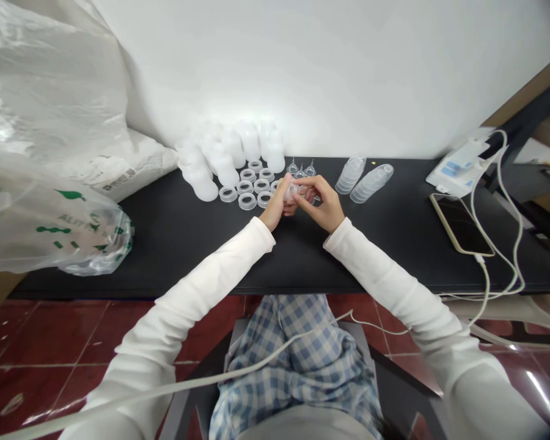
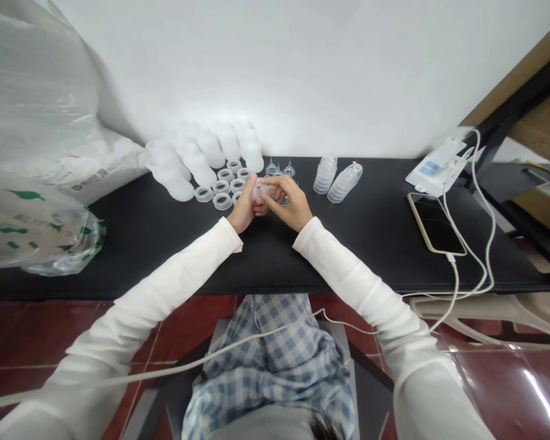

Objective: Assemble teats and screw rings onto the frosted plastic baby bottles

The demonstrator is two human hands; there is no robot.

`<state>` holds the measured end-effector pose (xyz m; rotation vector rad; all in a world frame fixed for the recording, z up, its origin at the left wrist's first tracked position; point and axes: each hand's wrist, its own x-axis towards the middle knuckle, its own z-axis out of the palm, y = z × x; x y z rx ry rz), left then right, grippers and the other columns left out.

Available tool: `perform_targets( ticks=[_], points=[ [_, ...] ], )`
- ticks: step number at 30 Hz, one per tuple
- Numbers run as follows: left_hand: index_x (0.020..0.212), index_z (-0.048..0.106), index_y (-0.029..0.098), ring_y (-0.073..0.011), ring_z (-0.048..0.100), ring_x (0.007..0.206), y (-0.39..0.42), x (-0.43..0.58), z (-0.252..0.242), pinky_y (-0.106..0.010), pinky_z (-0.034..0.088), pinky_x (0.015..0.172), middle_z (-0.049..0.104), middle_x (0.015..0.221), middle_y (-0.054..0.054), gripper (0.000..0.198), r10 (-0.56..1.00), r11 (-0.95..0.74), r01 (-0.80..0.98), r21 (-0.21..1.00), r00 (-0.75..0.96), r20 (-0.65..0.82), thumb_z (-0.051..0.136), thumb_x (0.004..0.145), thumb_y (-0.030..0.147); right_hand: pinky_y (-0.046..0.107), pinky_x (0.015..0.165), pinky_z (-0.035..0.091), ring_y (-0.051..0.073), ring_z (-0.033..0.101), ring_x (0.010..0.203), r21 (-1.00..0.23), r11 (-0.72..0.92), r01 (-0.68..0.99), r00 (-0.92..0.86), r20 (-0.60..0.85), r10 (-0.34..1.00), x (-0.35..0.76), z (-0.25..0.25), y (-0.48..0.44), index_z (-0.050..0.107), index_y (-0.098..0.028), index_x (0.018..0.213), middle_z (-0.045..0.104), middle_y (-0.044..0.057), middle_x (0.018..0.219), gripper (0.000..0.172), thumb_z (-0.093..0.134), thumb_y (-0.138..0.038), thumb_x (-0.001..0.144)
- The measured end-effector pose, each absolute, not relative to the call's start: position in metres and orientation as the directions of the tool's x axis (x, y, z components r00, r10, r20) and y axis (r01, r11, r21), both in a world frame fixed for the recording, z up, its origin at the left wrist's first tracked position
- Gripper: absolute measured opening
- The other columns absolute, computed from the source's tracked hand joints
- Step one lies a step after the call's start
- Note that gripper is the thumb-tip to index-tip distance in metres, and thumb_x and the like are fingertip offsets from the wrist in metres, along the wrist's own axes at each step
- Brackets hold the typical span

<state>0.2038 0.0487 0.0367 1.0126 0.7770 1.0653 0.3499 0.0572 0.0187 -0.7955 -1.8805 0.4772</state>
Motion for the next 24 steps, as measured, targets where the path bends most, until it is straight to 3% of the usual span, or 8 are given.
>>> perform_targets(
  ticks=[8,13,18,24],
  points=[
    [0.065,0.045,0.019,-0.0031,0.017,0.038,0.048,0.204,0.036,-0.020,0.012,0.039,0.021,0.051,0.007,0.071,0.921,0.213,-0.330,0.920,0.381,-0.076,0.039,0.092,0.084,0.032,0.066,0.056,0.014,0.057,0.065,-0.681,0.692,0.240,-0.236,0.651,0.722,0.349,0.016,0.058,0.063,-0.023,0.093,0.062,0.000,0.077,0.026,0.070,-0.048,0.089],
    [0.076,0.050,0.019,-0.0047,0.023,0.037,0.047,0.201,0.041,-0.020,0.015,0.038,0.030,0.051,0.008,0.061,0.909,0.261,-0.360,0.896,0.405,-0.102,0.041,0.096,0.076,0.030,0.066,0.055,0.013,0.060,0.070,-0.791,0.599,0.125,-0.152,0.581,0.800,0.350,0.016,0.064,0.060,-0.023,0.095,0.063,0.000,0.082,0.040,0.074,-0.060,0.085],
    [0.088,0.047,0.021,-0.0035,0.032,0.040,0.045,0.202,0.041,-0.017,0.017,0.039,0.042,0.057,0.010,0.034,0.965,0.114,-0.395,0.911,0.264,-0.007,0.070,0.090,0.046,0.029,0.067,0.058,0.013,0.063,0.071,-0.901,0.425,-0.086,-0.207,0.434,0.877,0.356,0.017,0.072,0.058,-0.024,0.101,0.064,-0.002,0.082,0.052,0.076,-0.068,0.079],
    [0.083,0.042,0.022,-0.0007,0.029,0.038,0.047,0.205,0.033,-0.021,0.017,0.038,0.047,0.060,0.011,0.049,0.997,-0.075,-0.292,0.953,-0.007,0.076,0.086,0.079,0.044,0.027,0.066,0.060,0.015,0.069,0.083,-0.946,0.309,-0.098,-0.291,0.324,0.900,0.356,0.009,0.077,0.062,-0.026,0.110,0.071,0.002,0.102,0.059,0.066,-0.078,0.082]
  ],
)
